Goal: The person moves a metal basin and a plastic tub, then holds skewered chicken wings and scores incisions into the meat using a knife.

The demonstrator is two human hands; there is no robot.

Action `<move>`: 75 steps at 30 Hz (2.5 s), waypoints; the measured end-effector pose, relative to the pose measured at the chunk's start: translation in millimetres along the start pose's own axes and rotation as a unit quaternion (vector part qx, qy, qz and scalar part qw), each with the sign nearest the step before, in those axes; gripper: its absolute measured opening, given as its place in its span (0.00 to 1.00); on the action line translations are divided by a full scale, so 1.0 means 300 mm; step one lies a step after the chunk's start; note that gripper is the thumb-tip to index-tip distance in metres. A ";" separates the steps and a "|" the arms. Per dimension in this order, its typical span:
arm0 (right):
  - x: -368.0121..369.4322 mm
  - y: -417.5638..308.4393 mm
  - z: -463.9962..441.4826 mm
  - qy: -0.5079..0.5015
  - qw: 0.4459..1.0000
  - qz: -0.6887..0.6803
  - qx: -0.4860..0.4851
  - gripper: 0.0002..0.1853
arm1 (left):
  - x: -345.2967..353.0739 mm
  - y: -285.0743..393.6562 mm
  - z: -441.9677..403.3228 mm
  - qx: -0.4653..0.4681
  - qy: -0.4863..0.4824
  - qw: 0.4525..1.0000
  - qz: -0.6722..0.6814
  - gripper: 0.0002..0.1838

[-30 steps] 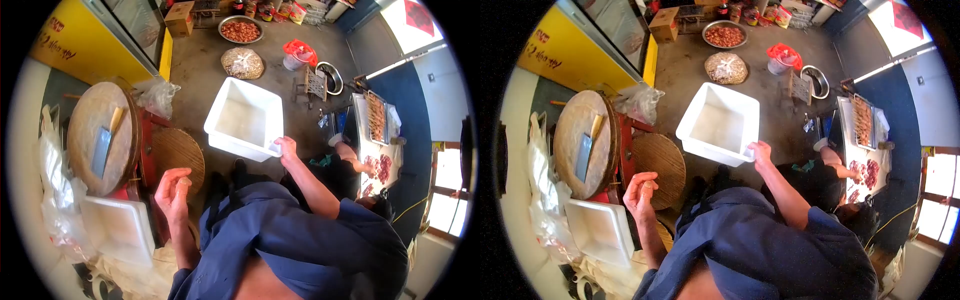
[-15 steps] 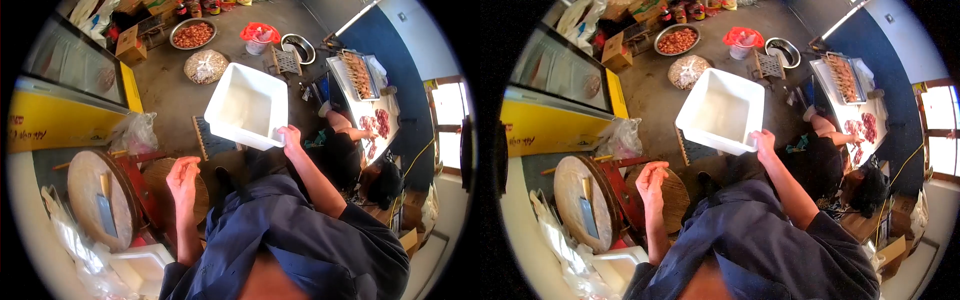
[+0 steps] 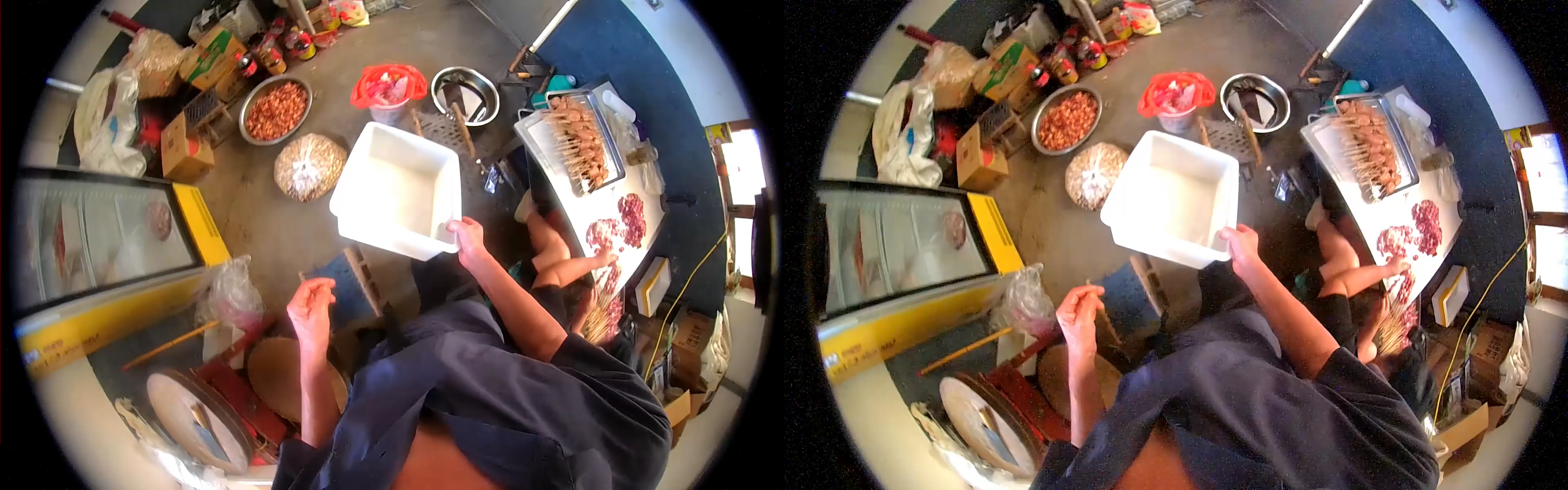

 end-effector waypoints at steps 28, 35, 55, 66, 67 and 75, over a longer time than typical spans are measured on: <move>0.275 -0.781 -0.879 -0.171 0.815 -0.550 0.062 0.06 | 0.616 0.163 -1.304 -0.032 -0.186 0.975 -0.115 0.05; 0.275 -0.885 -0.993 -0.186 0.758 -0.619 0.092 0.07 | 0.762 0.248 -1.352 -0.035 -0.182 0.970 -0.157 0.05; 0.011 -0.836 -0.986 0.040 0.988 -0.149 0.030 0.15 | 1.248 0.299 -1.723 -0.174 -0.258 0.944 -0.107 0.25; 0.246 -0.898 -1.100 0.025 0.998 -0.055 -0.032 0.14 | 1.276 0.179 -2.120 -0.178 -0.396 0.866 -0.247 0.19; 0.242 -0.889 -1.107 0.029 0.998 -0.058 -0.026 0.14 | 1.259 0.155 -2.153 -0.183 -0.383 0.875 -0.231 0.19; 0.031 -0.421 -1.236 0.119 0.985 0.077 0.101 0.18 | 1.116 0.066 -2.219 -0.141 -0.285 0.905 -0.283 0.19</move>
Point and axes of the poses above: each hand's wrist, its own z-axis away from the middle knuckle, its own x-axis out of the palm, y = z × x, the point moved 9 cm from there along -z, towards the middle knuckle, and after that the axes turned 1 degree about z, right-handed, at the moved point
